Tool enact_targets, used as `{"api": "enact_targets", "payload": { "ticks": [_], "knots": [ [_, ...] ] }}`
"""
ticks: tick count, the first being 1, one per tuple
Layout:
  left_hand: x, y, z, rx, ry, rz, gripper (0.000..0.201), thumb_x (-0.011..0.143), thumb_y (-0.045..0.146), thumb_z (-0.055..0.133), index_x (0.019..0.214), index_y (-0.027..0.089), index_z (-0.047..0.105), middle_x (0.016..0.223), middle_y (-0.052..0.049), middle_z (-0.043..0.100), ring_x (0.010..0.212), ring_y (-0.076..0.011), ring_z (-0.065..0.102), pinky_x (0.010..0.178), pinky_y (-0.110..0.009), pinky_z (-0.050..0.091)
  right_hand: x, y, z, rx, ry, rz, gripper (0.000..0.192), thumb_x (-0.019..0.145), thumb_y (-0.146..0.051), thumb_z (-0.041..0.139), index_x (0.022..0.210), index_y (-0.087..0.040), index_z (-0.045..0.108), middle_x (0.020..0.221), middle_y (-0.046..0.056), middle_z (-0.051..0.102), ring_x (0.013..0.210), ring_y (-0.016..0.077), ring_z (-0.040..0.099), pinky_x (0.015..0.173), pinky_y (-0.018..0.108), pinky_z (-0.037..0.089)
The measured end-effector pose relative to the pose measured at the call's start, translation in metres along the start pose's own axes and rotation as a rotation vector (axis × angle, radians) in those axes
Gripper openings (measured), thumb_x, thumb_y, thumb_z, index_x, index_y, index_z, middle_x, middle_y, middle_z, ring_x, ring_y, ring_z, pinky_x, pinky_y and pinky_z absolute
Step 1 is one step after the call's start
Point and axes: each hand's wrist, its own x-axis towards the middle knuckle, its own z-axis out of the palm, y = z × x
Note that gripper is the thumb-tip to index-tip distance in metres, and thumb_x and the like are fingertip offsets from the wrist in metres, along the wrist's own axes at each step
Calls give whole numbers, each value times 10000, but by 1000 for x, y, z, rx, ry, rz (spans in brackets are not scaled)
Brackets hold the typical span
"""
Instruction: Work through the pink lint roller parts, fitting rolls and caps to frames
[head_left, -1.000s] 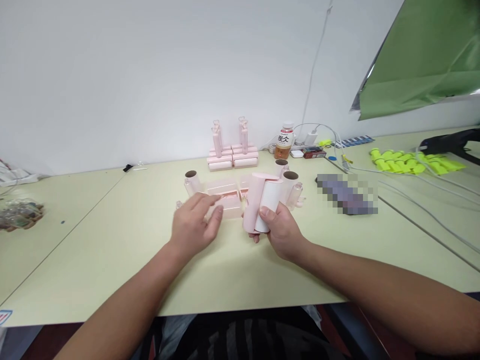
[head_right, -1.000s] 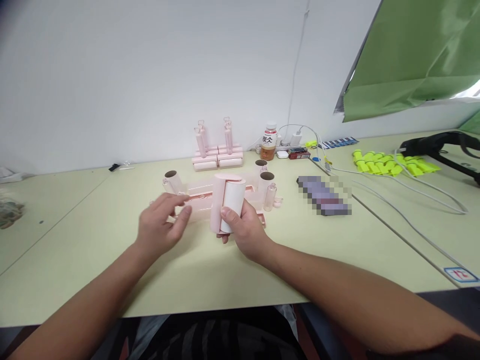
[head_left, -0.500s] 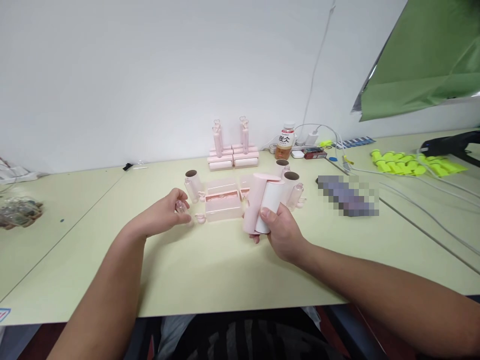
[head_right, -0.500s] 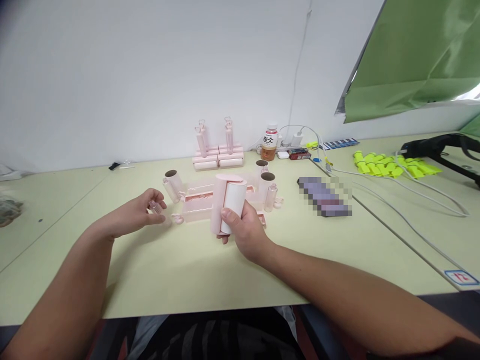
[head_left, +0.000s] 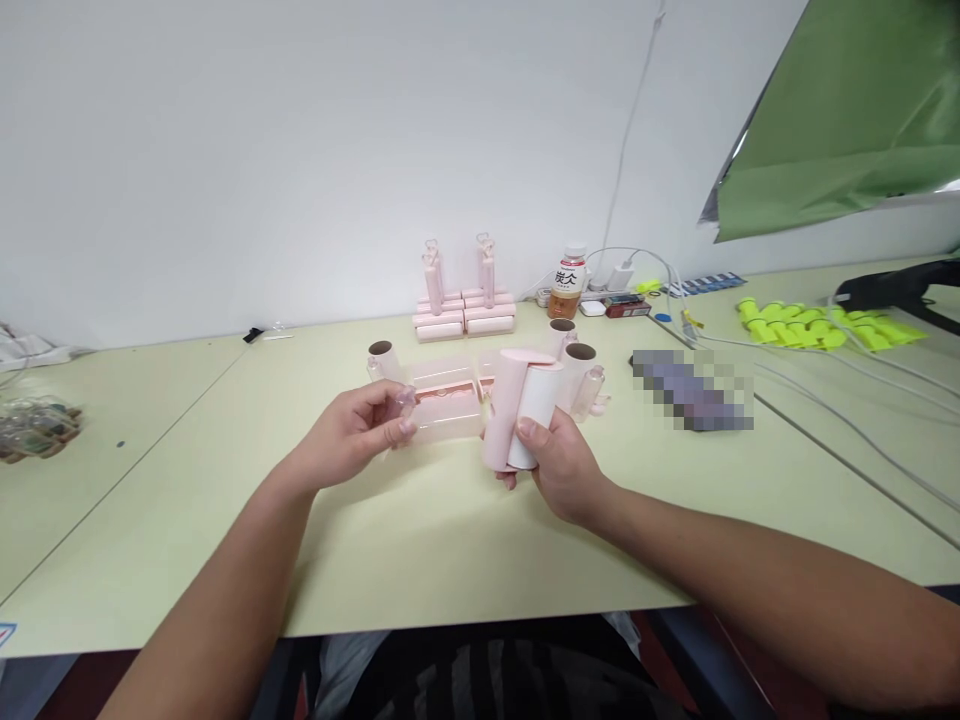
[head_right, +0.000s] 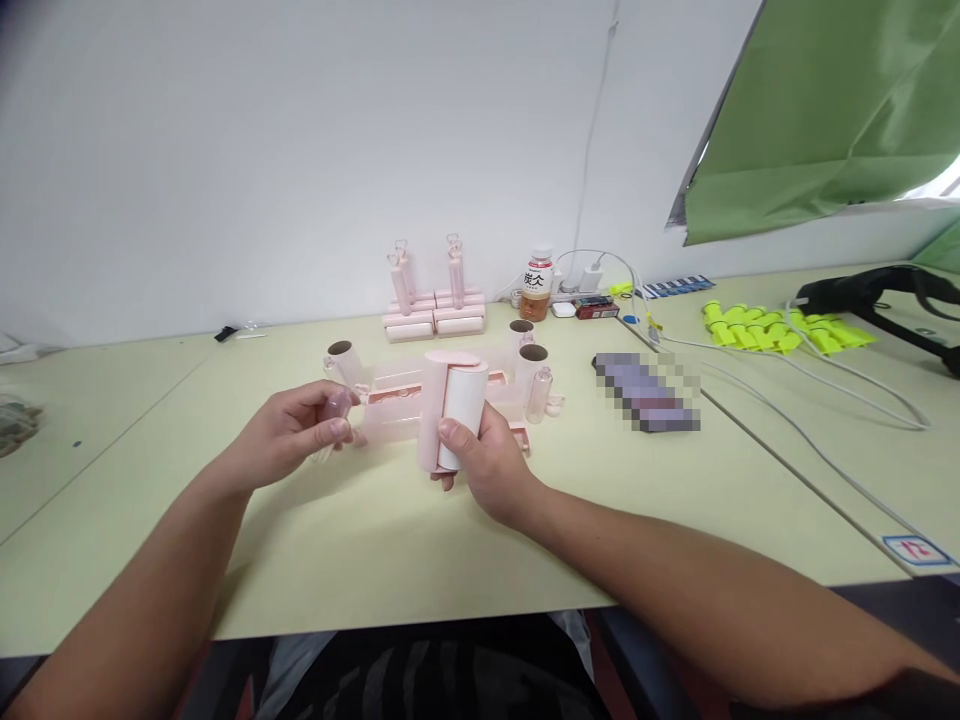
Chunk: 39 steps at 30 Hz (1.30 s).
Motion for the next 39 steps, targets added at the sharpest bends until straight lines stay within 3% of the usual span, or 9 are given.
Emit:
{"api": "enact_targets", "payload": {
  "ticks": [5, 10, 19, 24, 30, 34, 39],
  "knots": [
    [-4, 9, 24, 18, -49, 129, 264, 880, 429, 609, 977, 186, 644, 832, -53, 642, 677, -142, 562, 613, -273, 468, -1, 0, 1, 3, -38, 19, 438, 832, -581, 645, 943, -179, 509, 691, 11, 609, 511, 154, 586, 418, 273, 477],
    [-4, 18, 34, 115, -136, 238, 273, 954, 340, 476, 1052, 184, 678, 894, -74, 695, 771, -166, 616, 704, -295, 500, -1, -3, 3, -85, -31, 64, 477, 791, -623, 657, 965, -196, 533, 690, 8, 615, 499, 160, 577, 419, 290, 489],
    [-3, 11, 37, 192, -33, 314, 229, 934, 278, 539, 1087, 192, 687, 856, -51, 694, 719, -143, 598, 665, -272, 476, -1, -4, 3, -161, 9, 85, 474, 776, -634, 658, 955, -206, 558, 698, 18, 606, 541, 169, 566, 465, 295, 483],
    [-3, 9, 36, 236, 22, 353, 232, 916, 272, 578, 1096, 193, 701, 769, -28, 665, 632, -121, 544, 605, -261, 447, 0, -4, 0, -227, -15, 66, 478, 786, -591, 663, 1034, -191, 575, 806, 39, 632, 643, 177, 578, 507, 270, 464],
    [-2, 5, 35, 371, 85, 367, 236, 888, 309, 627, 1069, 190, 723, 707, -20, 654, 585, -115, 530, 568, -255, 437, 0, -7, 0, -446, -3, 7, 407, 836, -489, 642, 1096, -184, 569, 966, 61, 640, 828, 210, 583, 661, 300, 487],
    [-1, 3, 34, 435, 57, 378, 231, 904, 307, 605, 1062, 184, 721, 706, -23, 661, 611, -120, 560, 554, -244, 438, 0, -6, 2, -493, -28, 97, 420, 839, -466, 649, 1132, -185, 541, 970, 69, 621, 744, 188, 574, 585, 292, 484],
    [-1, 4, 36, 459, 55, 391, 211, 903, 290, 608, 1028, 166, 725, 682, -13, 644, 597, -112, 552, 541, -235, 424, -3, -3, 6, -352, -80, 216, 437, 846, -454, 651, 1156, -202, 478, 855, 26, 584, 552, 134, 544, 434, 260, 473]
  ]
}}
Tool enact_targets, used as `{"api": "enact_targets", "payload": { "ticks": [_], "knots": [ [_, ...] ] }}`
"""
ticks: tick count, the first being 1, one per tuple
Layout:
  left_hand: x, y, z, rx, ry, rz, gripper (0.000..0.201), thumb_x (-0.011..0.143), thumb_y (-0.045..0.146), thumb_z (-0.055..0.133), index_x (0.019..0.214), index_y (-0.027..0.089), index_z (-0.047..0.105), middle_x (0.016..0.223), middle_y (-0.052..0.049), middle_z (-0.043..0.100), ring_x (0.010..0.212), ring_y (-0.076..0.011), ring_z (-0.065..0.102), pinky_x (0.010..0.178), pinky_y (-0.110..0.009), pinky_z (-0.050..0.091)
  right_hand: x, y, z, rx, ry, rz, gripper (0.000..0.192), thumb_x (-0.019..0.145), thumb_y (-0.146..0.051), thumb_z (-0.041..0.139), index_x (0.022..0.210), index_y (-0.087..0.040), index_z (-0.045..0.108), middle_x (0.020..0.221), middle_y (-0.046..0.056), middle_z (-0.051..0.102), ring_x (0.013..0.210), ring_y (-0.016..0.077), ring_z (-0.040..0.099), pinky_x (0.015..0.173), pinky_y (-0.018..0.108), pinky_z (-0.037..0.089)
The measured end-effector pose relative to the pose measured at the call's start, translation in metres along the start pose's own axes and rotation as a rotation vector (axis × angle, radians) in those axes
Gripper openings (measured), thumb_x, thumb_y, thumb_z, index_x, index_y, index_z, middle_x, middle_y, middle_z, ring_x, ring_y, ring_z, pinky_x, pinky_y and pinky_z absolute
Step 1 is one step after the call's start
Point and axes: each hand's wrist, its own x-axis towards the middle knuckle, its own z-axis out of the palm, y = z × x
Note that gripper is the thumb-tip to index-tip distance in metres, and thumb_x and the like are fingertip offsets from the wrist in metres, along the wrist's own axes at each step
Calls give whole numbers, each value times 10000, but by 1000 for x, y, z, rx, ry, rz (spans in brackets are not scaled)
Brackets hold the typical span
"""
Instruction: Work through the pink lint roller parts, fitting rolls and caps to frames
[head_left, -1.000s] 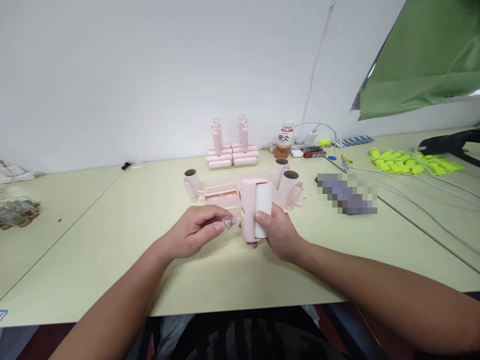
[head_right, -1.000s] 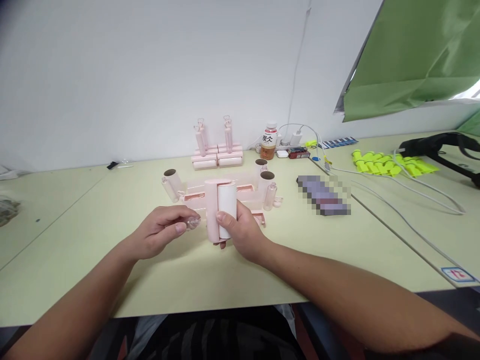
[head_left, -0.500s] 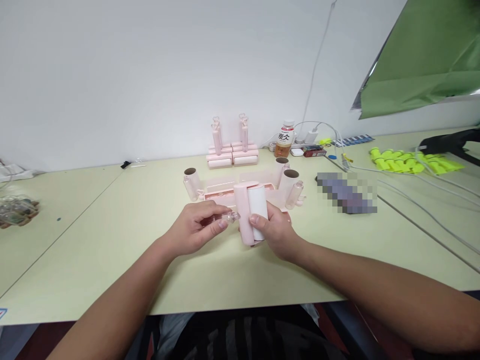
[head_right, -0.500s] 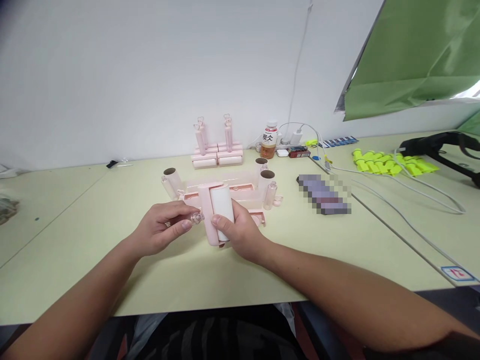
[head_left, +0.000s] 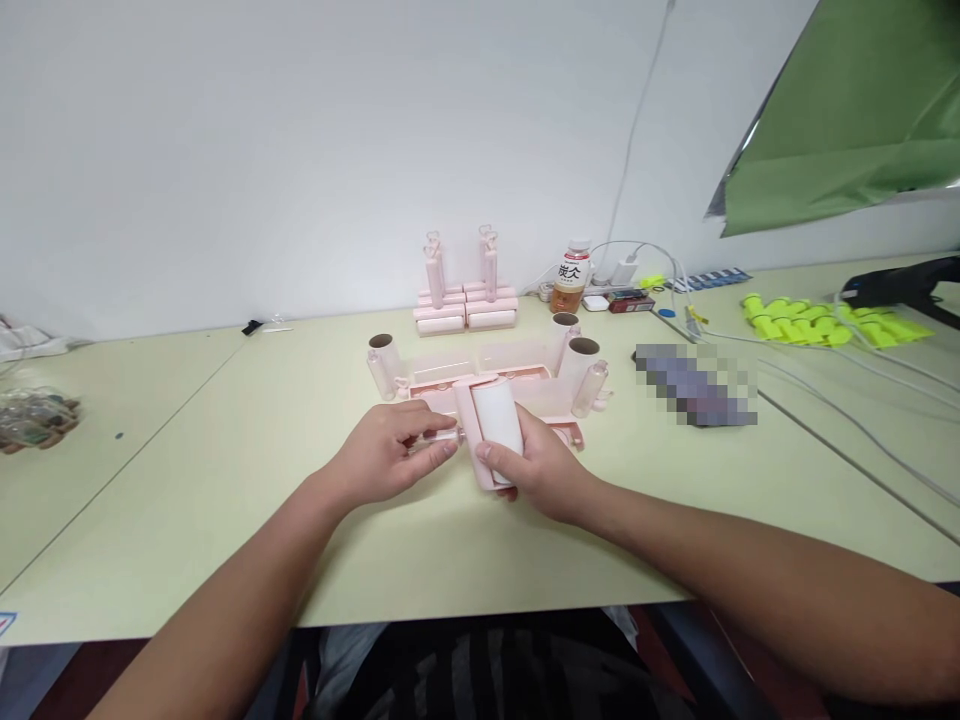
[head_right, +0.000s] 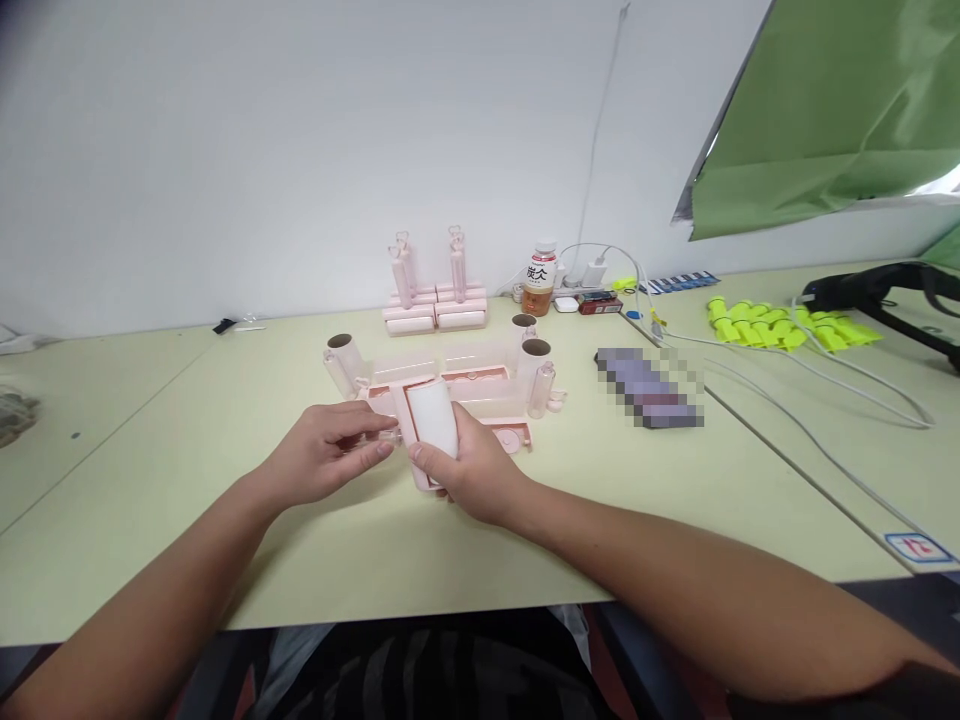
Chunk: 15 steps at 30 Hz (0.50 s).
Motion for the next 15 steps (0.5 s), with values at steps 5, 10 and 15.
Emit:
{"api": "enact_targets", "payload": {
  "ticks": [5, 10, 15],
  "knots": [
    [0, 4, 2, 43, 38, 27, 191, 892, 277, 606, 991, 161, 721, 677, -13, 633, 582, -110, 538, 531, -235, 403, -4, 1, 2, -11, -13, -19, 467, 847, -502, 657, 1159, -210, 467, 811, 6, 575, 464, 108, 521, 377, 244, 456],
    [-1, 3, 9, -173, 49, -84, 203, 876, 301, 626, 1009, 158, 681, 685, -4, 600, 550, -95, 486, 521, -232, 380, -2, 0, -4, 158, -126, -51, 622, 820, -681, 599, 1174, -185, 475, 741, 11, 596, 500, 143, 562, 431, 268, 482],
    [-1, 14, 22, -688, 54, -157, 250, 858, 376, 650, 962, 200, 506, 713, 26, 517, 602, -107, 490, 561, -241, 399, -5, -12, -6, 571, -621, 72, 917, 774, -907, 201, 1175, -152, 533, 791, 118, 708, 604, 240, 671, 571, 363, 520]
  ]
}}
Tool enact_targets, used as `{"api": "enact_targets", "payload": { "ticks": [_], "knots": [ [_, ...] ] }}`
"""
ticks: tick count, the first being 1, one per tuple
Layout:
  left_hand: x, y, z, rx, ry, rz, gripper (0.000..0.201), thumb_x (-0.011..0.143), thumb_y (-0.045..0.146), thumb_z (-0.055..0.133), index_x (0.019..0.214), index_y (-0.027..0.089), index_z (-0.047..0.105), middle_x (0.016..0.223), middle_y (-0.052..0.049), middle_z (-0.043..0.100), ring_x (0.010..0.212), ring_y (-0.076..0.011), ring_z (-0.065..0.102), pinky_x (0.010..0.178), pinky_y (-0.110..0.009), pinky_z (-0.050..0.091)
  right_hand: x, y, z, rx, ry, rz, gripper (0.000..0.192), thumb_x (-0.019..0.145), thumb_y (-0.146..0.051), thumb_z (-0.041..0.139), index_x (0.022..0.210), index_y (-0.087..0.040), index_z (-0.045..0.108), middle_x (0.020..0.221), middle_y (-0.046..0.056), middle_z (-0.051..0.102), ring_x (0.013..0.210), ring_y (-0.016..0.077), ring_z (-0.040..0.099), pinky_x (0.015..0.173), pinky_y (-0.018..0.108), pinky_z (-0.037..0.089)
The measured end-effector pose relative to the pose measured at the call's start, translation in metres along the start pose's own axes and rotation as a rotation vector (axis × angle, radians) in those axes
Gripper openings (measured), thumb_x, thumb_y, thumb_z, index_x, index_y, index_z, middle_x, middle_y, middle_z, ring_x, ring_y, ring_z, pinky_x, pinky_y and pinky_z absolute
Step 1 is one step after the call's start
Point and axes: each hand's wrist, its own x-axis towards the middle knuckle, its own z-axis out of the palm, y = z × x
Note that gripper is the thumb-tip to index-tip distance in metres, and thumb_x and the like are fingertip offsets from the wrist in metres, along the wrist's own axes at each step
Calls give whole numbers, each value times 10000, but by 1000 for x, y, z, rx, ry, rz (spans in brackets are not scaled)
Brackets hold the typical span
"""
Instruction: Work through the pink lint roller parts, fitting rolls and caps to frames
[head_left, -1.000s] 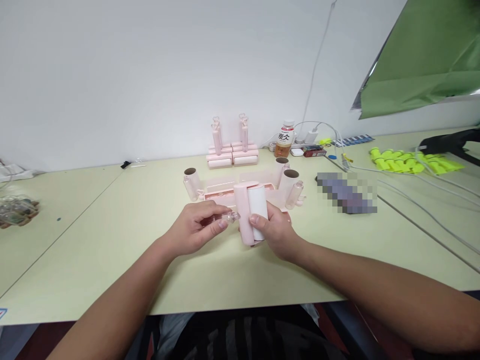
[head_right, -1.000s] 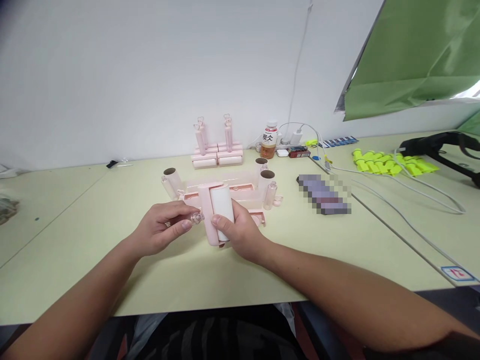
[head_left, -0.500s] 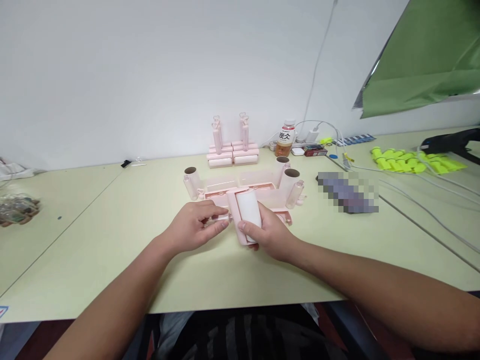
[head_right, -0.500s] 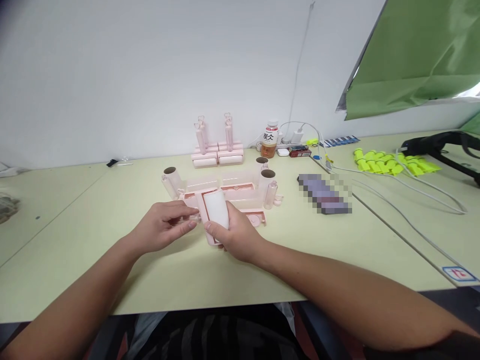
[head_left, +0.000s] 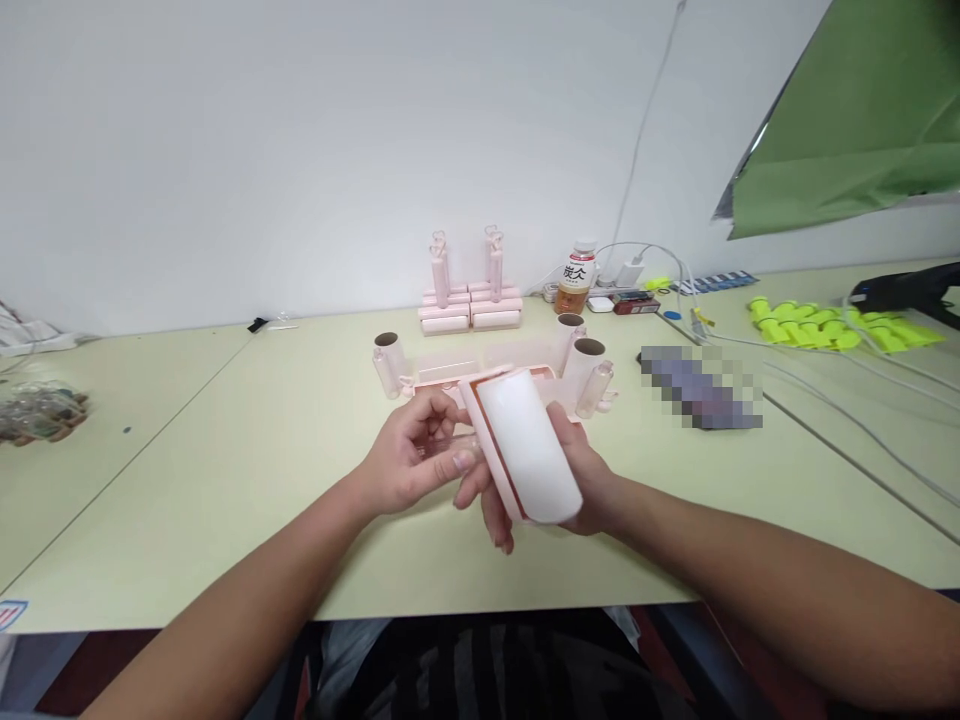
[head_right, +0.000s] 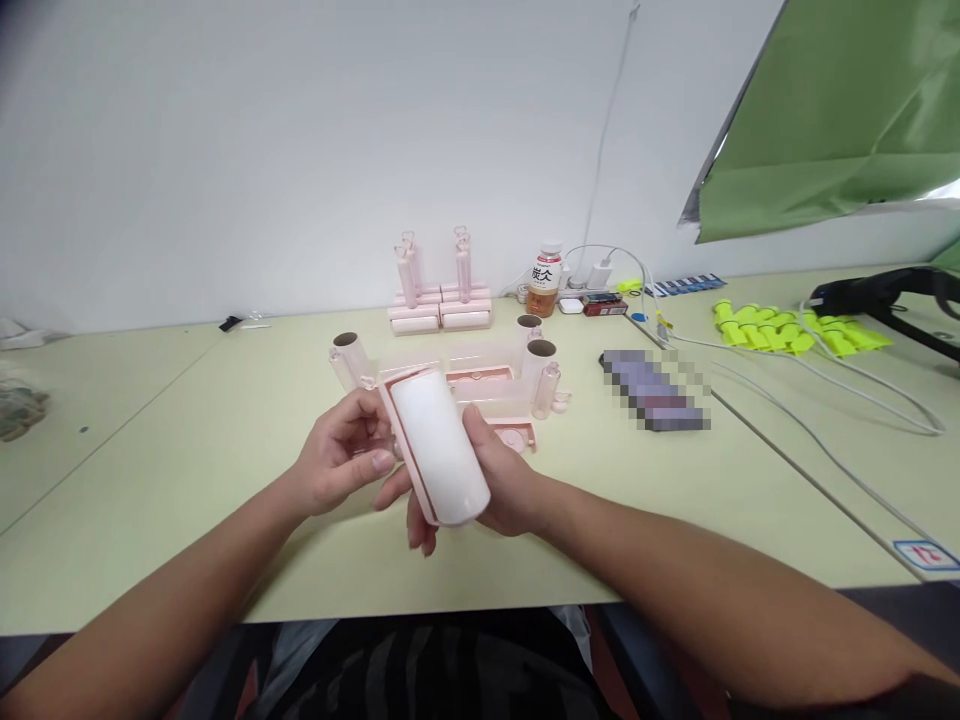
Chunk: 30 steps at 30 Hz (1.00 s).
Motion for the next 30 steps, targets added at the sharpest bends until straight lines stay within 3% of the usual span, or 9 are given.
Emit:
{"api": "enact_targets", "payload": {
  "ticks": [5, 7, 10, 12, 14, 19, 22, 25, 30],
  "knots": [
    [4, 9, -12, 212, -83, 50, 315, 841, 487, 630, 862, 193, 519, 825, -21, 540, 752, -155, 518, 696, -298, 439, 3, 0, 1, 244, -61, 146, 733, 823, -835, 253, 1115, -217, 520, 959, 140, 750, 668, 285, 715, 614, 418, 514],
    [7, 12, -30, 360, 50, 16, 345, 913, 510, 476, 826, 186, 555, 836, -41, 552, 771, -169, 516, 717, -311, 434, 5, 1, -4, 244, -22, 97, 639, 839, -785, 355, 1045, -207, 533, 944, 132, 756, 696, 280, 720, 665, 421, 507],
    [10, 11, -56, 627, 275, -331, 340, 919, 481, 439, 746, 198, 516, 704, -8, 535, 624, -148, 469, 587, -275, 382, 5, 1, -10, 193, 11, 49, 474, 841, -644, 542, 998, -197, 555, 904, 110, 762, 735, 253, 723, 727, 402, 495],
    [11, 7, -64, 785, 215, -584, 338, 878, 527, 491, 764, 210, 521, 661, 7, 547, 565, -149, 467, 526, -266, 339, 3, 1, -10, 158, 24, 17, 417, 811, -559, 638, 996, -190, 579, 884, 101, 763, 741, 243, 722, 738, 398, 499],
    [10, 2, -63, 866, 54, -714, 345, 837, 571, 531, 851, 227, 553, 696, 4, 596, 575, -170, 516, 512, -269, 331, 2, 2, -10, 120, 42, -2, 397, 799, -496, 677, 1025, -178, 602, 862, 102, 761, 742, 246, 719, 720, 395, 508],
    [8, -2, -60, 970, -123, -717, 288, 835, 493, 543, 749, 219, 521, 722, -18, 607, 614, -186, 530, 530, -280, 315, 3, 9, -14, 45, 81, -12, 558, 902, -411, 591, 1398, -197, 451, 741, 63, 747, 680, 222, 703, 685, 379, 508],
    [6, 4, -70, 790, -94, -715, 374, 882, 517, 495, 679, 206, 448, 667, -8, 541, 570, -152, 464, 526, -270, 312, 4, 10, -20, 26, 21, -32, 762, 932, -362, 562, 1559, -261, 140, 682, 7, 729, 639, 193, 676, 730, 396, 499],
    [6, 11, -75, 363, -41, -649, 402, 908, 547, 489, 712, 202, 426, 621, 23, 475, 523, -107, 392, 511, -240, 305, 5, 8, -21, 41, -89, -3, 875, 914, -330, 558, 1566, -257, -20, 655, -16, 721, 587, 184, 655, 715, 391, 490],
    [7, 8, -51, -154, -91, -479, 418, 890, 537, 574, 716, 191, 417, 545, 59, 417, 447, -63, 335, 450, -210, 230, 6, 6, -17, -4, -123, 52, 730, 824, -310, 612, 1464, -103, 331, 588, 0, 698, 518, 171, 618, 694, 361, 485]
  ]
}}
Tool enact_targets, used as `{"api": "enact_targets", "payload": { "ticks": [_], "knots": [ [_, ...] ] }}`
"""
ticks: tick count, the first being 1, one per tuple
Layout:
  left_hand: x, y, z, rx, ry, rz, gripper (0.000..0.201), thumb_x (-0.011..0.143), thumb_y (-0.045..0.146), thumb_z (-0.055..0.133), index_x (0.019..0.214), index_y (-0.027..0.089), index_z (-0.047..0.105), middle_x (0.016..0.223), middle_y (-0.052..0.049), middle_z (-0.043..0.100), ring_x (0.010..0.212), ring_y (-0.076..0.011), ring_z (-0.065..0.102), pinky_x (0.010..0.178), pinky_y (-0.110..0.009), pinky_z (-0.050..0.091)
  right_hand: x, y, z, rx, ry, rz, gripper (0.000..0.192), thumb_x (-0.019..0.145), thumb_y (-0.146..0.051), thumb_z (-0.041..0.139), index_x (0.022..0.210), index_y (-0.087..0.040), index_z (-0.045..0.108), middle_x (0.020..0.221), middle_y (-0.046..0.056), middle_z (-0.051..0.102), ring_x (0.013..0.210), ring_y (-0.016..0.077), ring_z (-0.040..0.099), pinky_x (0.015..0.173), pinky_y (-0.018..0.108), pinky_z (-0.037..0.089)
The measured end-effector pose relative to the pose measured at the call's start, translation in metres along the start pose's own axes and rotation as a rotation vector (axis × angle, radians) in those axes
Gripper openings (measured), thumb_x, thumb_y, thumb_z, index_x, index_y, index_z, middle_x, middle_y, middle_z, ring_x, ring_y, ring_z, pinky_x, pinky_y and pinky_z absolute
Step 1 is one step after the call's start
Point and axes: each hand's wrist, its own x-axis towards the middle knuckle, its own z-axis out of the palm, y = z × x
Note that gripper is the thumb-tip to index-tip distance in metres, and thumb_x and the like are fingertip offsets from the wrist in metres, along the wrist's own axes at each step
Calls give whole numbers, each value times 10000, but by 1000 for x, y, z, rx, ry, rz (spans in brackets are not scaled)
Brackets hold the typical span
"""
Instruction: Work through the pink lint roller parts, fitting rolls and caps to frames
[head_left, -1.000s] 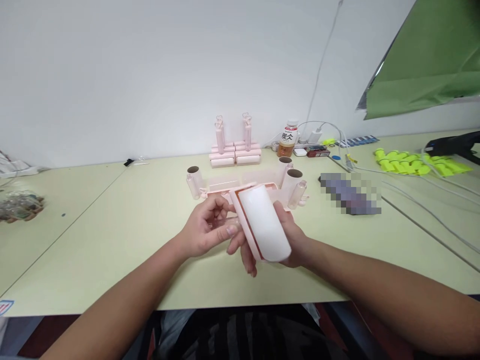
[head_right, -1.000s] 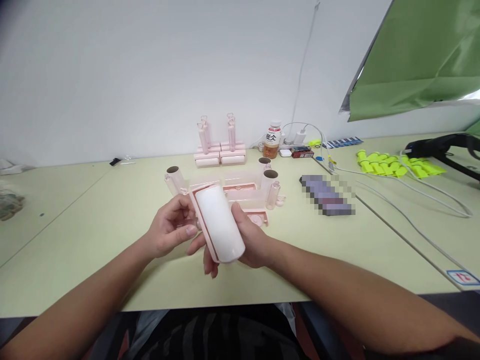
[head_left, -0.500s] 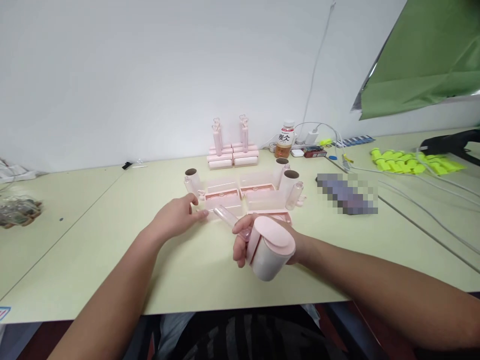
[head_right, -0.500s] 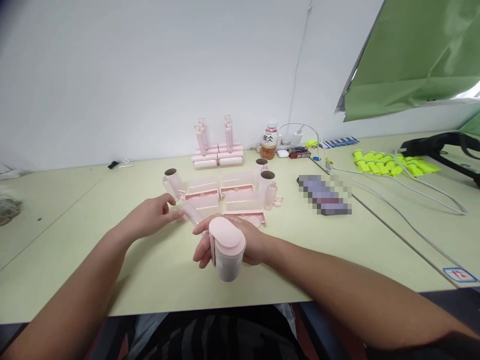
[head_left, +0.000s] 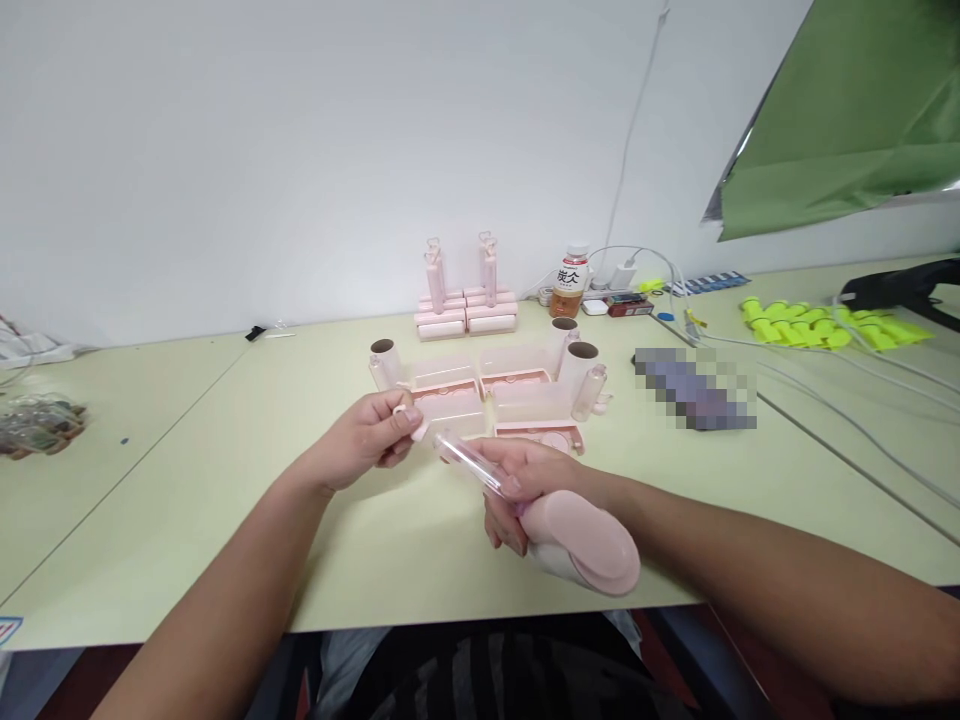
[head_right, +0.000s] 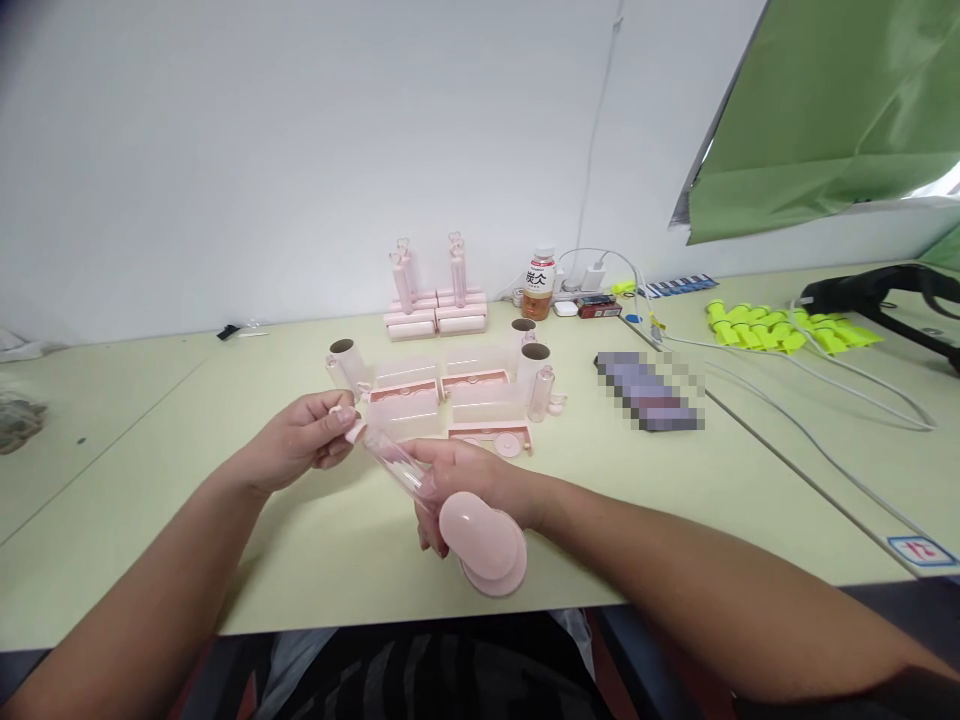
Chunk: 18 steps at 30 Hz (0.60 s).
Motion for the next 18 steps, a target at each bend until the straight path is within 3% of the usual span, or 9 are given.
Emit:
{"api": "enact_targets", "payload": {
  "ticks": [4, 8, 14, 18],
  "knots": [
    [5, -8, 17, -147, -100, 27, 397, 934, 499, 531, 721, 188, 408, 582, 48, 455, 474, -72, 431, 459, -209, 282, 0, 2, 1, -27, -16, 3, 547, 848, -323, 601, 1333, -107, 471, 551, -9, 676, 495, 160, 604, 680, 355, 513],
    [5, -9, 24, -184, -151, 30, 392, 943, 494, 521, 731, 187, 402, 610, 44, 464, 489, -69, 430, 462, -205, 287, -1, 0, 4, -80, 58, 57, 420, 915, -403, 556, 1226, -122, 533, 499, -30, 628, 440, 146, 569, 623, 344, 531],
    [5, -6, 30, -139, -178, 56, 393, 957, 502, 494, 741, 200, 367, 566, 82, 345, 462, -51, 251, 446, -197, 206, -3, -5, 10, -118, 76, 94, 350, 953, -471, 509, 1085, -151, 560, 475, -49, 594, 404, 131, 538, 596, 326, 530],
    [4, -5, 33, -126, -209, 73, 389, 970, 507, 464, 755, 209, 334, 576, 72, 404, 460, -46, 212, 436, -200, 157, -4, -7, 12, -137, 91, 115, 326, 965, -467, 489, 1063, -166, 566, 460, -54, 585, 407, 130, 539, 604, 318, 524]
  ]
}}
